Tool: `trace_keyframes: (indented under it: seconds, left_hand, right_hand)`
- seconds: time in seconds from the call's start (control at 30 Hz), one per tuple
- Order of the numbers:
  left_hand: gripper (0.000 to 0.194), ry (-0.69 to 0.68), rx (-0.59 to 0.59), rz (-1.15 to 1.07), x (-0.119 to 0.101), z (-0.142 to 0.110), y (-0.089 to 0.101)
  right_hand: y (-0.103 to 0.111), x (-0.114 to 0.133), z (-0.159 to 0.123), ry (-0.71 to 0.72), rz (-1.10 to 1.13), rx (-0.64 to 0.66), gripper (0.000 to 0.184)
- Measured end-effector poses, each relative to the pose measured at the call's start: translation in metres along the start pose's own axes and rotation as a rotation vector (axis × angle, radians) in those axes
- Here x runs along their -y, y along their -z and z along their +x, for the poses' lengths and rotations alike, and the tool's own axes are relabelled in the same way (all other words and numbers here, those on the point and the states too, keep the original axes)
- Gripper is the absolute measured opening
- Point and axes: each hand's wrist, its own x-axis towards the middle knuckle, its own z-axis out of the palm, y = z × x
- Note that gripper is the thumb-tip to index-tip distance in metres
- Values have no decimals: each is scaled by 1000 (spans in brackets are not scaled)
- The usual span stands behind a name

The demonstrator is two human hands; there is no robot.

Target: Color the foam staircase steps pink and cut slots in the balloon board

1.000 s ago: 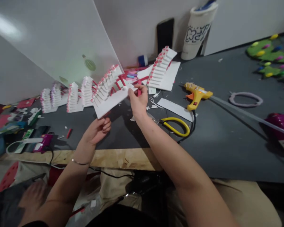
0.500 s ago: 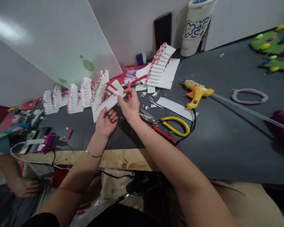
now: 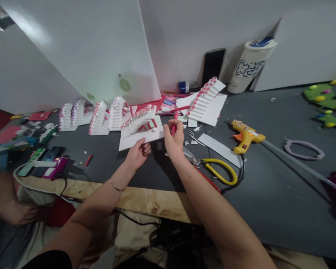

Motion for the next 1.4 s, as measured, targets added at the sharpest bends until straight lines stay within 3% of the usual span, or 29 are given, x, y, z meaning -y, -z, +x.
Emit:
trace_keyframes:
  seconds: [0.13,0.37,0.5,0.63,0.87,1.0,1.2,1.4]
  left_hand:
    - [30,-81,-30,237,-10,-3,11]
    - [33,-356,-158,620,-38,-4,24]
    - [28,-302,-170,473,-41,-1,22]
    - [28,-258,-173,343,-30,3,20]
    - [16,-39,-47,-22,-2,6,11]
    - [18,-33,-40,-64,9,6,7]
    - [21,-29,-78,-95,14,9,8]
    - [14,-1,-143,-222,15,11,9]
  right_hand:
    - [2,-1,4,-5,20,-64,20]
    - [5,3,7,32,-14,-135,17]
    - [6,3,9,30,13,-156,16]
    - [5,5,7,50,23,-143,18]
    - [4,12,1,162,78,-39,27]
    - [7,20,0,163,83,-53,19]
    - [11,31,-4,176,65,-33,28]
    - [9,27,-8,104,64,53,11]
